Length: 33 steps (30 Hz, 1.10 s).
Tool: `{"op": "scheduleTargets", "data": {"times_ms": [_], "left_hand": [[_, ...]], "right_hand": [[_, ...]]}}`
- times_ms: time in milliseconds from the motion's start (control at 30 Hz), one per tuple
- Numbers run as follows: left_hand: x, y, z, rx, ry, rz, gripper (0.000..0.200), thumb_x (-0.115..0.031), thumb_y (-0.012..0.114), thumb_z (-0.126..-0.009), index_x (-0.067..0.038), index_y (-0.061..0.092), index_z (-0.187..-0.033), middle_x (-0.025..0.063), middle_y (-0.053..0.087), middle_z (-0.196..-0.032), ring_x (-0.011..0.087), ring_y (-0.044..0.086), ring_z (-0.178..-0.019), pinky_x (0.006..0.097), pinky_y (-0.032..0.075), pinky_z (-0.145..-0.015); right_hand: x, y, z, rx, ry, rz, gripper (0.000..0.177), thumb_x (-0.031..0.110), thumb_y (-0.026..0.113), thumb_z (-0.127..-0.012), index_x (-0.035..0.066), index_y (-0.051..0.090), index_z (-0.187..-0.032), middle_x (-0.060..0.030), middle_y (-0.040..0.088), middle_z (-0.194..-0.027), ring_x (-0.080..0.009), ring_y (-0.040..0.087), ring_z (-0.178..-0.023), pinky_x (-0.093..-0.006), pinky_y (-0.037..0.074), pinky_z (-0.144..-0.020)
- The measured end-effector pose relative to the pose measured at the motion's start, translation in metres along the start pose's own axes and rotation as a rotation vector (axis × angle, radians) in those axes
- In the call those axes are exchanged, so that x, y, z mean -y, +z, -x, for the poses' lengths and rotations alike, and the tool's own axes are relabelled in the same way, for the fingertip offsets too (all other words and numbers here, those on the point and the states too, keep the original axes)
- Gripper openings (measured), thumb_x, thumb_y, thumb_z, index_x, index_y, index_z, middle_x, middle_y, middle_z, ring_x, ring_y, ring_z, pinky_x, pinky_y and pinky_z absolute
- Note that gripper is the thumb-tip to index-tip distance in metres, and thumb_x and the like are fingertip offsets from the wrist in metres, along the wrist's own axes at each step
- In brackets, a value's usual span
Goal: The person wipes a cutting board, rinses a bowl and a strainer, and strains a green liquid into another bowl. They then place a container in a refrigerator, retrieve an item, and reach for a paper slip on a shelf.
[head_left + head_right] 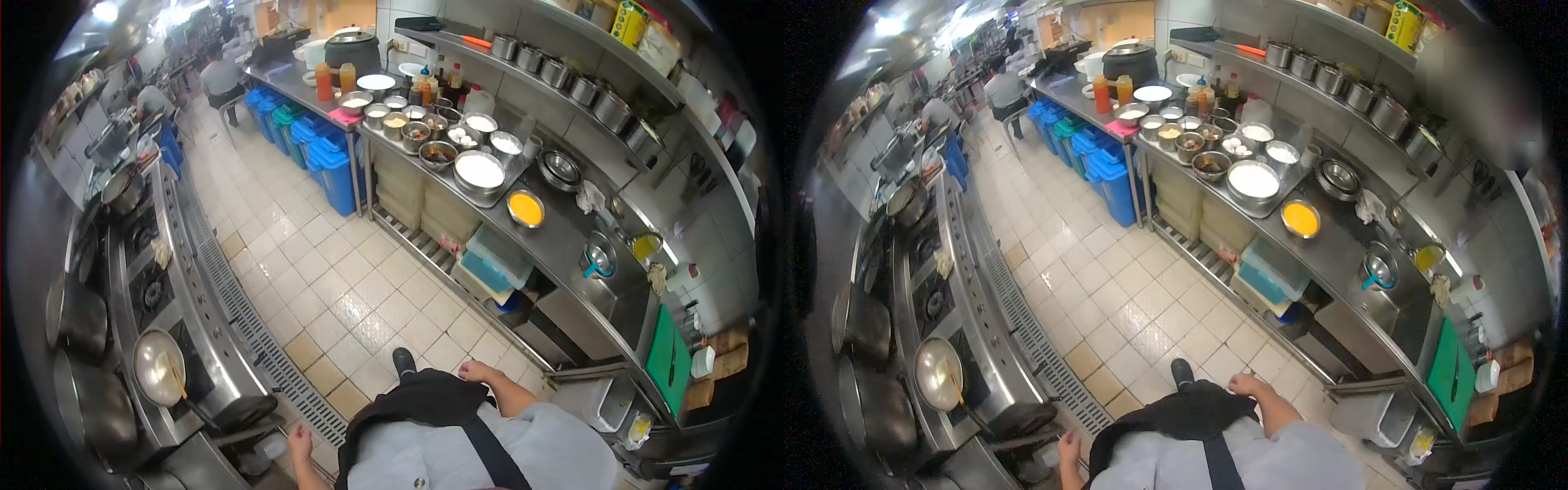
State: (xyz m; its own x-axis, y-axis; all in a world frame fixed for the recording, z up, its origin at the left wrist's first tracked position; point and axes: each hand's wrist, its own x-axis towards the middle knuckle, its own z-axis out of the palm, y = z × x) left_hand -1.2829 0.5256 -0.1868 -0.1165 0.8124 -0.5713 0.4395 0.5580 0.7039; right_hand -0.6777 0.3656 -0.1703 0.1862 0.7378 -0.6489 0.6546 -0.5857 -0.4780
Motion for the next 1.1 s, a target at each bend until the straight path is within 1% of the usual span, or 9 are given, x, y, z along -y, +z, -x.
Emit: {"op": "scheduleTargets", "data": {"times_ms": [200,400,600,767,833,900,933,1033,1100], "left_hand": [[0.071,0.02,-0.028,-0.064,-0.096,-0.08,0.046,-0.005,0.067,-0.081,0.012,0.058,-0.124,0.0125,0.068,-0.084,0.0181,0.064,-0.069,0.0307,0.051,-0.059],[0.009,0.06,-0.037,0.139,-0.135,-0.295,0.048,-0.013,0.066,-0.087,0.007,0.057,-0.129,0.0142,0.066,-0.101,0.0241,0.064,-0.082,0.035,0.051,-0.07],[-0.052,0.058,-0.126,0.254,-0.067,-0.355,0.049,-0.021,0.066,-0.092,0.001,0.055,-0.135,0.0159,0.064,-0.117,0.0302,0.064,-0.096,0.0393,0.052,-0.082],[-0.097,0.019,-0.248,0.433,0.349,-0.529,0.051,-0.027,0.066,-0.097,-0.003,0.054,-0.14,0.0173,0.063,-0.131,0.0352,0.065,-0.107,0.0429,0.052,-0.092],[-0.17,0.048,-0.26,0.266,-0.014,0.027,0.045,-0.002,0.066,-0.08,0.011,0.059,-0.123,0.0099,0.067,-0.078,0.0164,0.06,-0.063,0.0299,0.047,-0.053],[-0.292,0.052,-0.282,0.235,0.088,0.008,0.033,-0.002,0.062,-0.085,0.008,0.059,-0.117,0.0045,0.058,-0.079,0.0139,0.057,-0.069,0.0294,0.046,-0.06],[-0.316,0.057,-0.323,0.25,0.343,-0.066,0.04,-0.004,0.063,-0.083,0.008,0.062,-0.121,0.0033,0.06,-0.072,0.0121,0.054,-0.063,0.0282,0.043,-0.054],[-0.447,0.102,-0.397,0.096,0.626,-0.095,0.037,-0.014,0.065,-0.089,0.001,0.065,-0.123,0.002,0.054,-0.074,0.0112,0.049,-0.068,0.027,0.042,-0.061],[-0.613,0.13,-0.334,0.279,0.452,0.082,0.045,-0.014,0.06,-0.095,-0.002,0.054,-0.138,0.0028,0.058,-0.088,0.0108,0.054,-0.084,0.0265,0.045,-0.071]], "right_hand": [[0.02,-0.097,-0.108,-0.068,-0.089,-0.178,0.032,0.031,0.056,-0.088,0.005,0.07,-0.103,-0.0149,0.073,-0.093,-0.0281,0.071,-0.078,-0.0399,0.055,-0.073],[0.053,-0.172,-0.184,-0.244,-0.127,0.012,0.031,0.03,0.057,-0.089,0.005,0.07,-0.102,-0.0185,0.071,-0.097,-0.0322,0.069,-0.089,-0.0423,0.054,-0.079],[0.084,-0.161,-0.221,-0.2,-0.141,-0.068,0.034,0.031,0.053,-0.09,0.004,0.069,-0.102,-0.0228,0.069,-0.102,-0.0408,0.066,-0.096,-0.0473,0.052,-0.084],[0.111,-0.173,-0.223,-0.021,-0.076,-0.003,0.035,0.032,0.053,-0.091,0.004,0.069,-0.103,-0.0215,0.07,-0.102,-0.0398,0.066,-0.097,-0.047,0.052,-0.086],[0.12,-0.189,-0.22,-0.154,-0.054,-0.076,0.034,0.032,0.053,-0.093,0.005,0.069,-0.104,-0.0219,0.069,-0.105,-0.0397,0.065,-0.1,-0.0467,0.051,-0.088],[0.125,-0.207,-0.214,-0.288,-0.022,-0.131,0.033,0.031,0.053,-0.093,0.005,0.069,-0.104,-0.0221,0.068,-0.106,-0.04,0.065,-0.101,-0.0466,0.051,-0.088],[0.13,-0.215,-0.209,-0.411,0.006,-0.173,0.032,0.031,0.053,-0.093,0.005,0.069,-0.104,-0.0223,0.068,-0.106,-0.0402,0.064,-0.102,-0.0465,0.051,-0.088],[0.125,-0.22,-0.197,-0.458,0.08,-0.247,0.032,0.03,0.054,-0.093,0.004,0.068,-0.104,-0.0227,0.068,-0.105,-0.0414,0.064,-0.102,-0.0473,0.051,-0.088],[0.105,-0.209,-0.193,-0.476,0.115,-0.26,0.032,0.031,0.055,-0.093,0.003,0.068,-0.103,-0.0228,0.068,-0.105,-0.0415,0.064,-0.102,-0.0475,0.051,-0.088]]}}
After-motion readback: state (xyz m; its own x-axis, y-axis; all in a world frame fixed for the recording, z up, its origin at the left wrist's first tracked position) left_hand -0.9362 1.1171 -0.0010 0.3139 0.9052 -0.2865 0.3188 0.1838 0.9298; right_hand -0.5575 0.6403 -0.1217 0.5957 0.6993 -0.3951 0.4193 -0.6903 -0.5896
